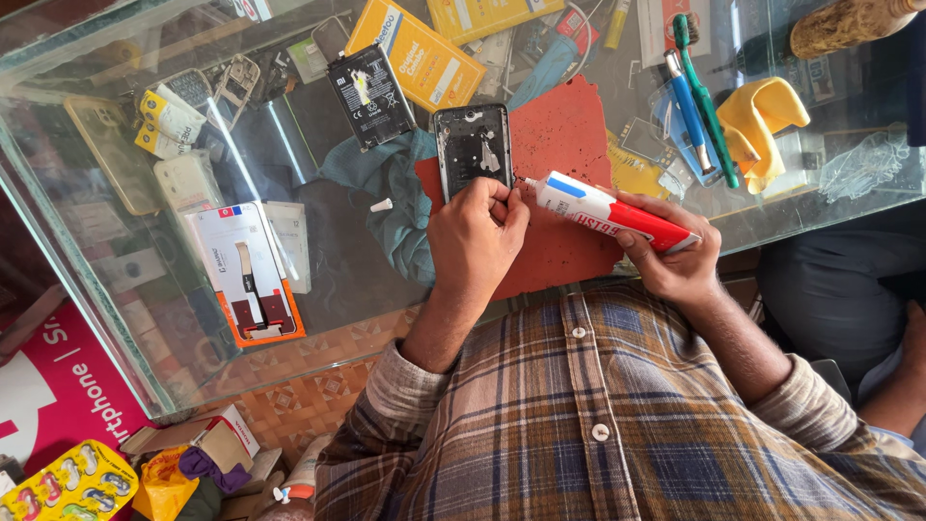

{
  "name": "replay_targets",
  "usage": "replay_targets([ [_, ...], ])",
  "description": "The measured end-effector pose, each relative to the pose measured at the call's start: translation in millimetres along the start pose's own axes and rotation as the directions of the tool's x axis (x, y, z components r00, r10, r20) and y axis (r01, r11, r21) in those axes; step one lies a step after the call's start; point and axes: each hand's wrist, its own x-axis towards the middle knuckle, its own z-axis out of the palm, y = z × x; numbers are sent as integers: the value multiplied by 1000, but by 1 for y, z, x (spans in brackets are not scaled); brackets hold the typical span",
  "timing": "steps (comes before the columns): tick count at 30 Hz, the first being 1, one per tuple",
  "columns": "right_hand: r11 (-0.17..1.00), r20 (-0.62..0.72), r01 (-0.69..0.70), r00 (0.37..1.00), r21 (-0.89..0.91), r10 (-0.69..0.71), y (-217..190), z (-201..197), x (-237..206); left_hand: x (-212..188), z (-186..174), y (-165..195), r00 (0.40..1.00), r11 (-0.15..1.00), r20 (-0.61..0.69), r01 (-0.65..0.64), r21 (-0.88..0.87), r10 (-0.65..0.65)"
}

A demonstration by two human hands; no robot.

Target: The person cleans a disassembled phone frame with a brush, then applies adhesive from a tube around the frame and presses the frame together by hand. They pick up the glue tube, squeeze adhesive along the frame edges, and reposition the phone while working on a glass display counter.

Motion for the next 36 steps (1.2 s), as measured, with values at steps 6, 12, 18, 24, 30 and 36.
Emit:
replay_targets([
  [6, 998, -72, -35, 997, 58, 39, 1, 0, -11, 9, -9, 0, 997, 988, 54, 56, -141, -49],
  [12, 1000, -62, -24, 998, 3, 24, 2, -4, -12, 33, -10, 1, 998, 999, 65, -12, 49, 8],
  [18, 995, 3, 69, 998, 73, -70, -2, -4, -10, 55, -4, 1, 986, 988, 165, -41, 149, 16],
  [24, 999, 7, 21, 1000, -28, -21, -1, -6, -7, 56, 1, -1, 980, 980, 196, -6, 198, -33],
  [30, 999, 9, 39, 999, -20, -39, 2, -5, -6, 53, 0, -1, 978, 981, 195, 33, 189, -70],
  [36, 994, -3, 59, 998, 91, -59, 1, -2, -6, 55, -3, 2, 976, 980, 193, 65, 187, -101],
])
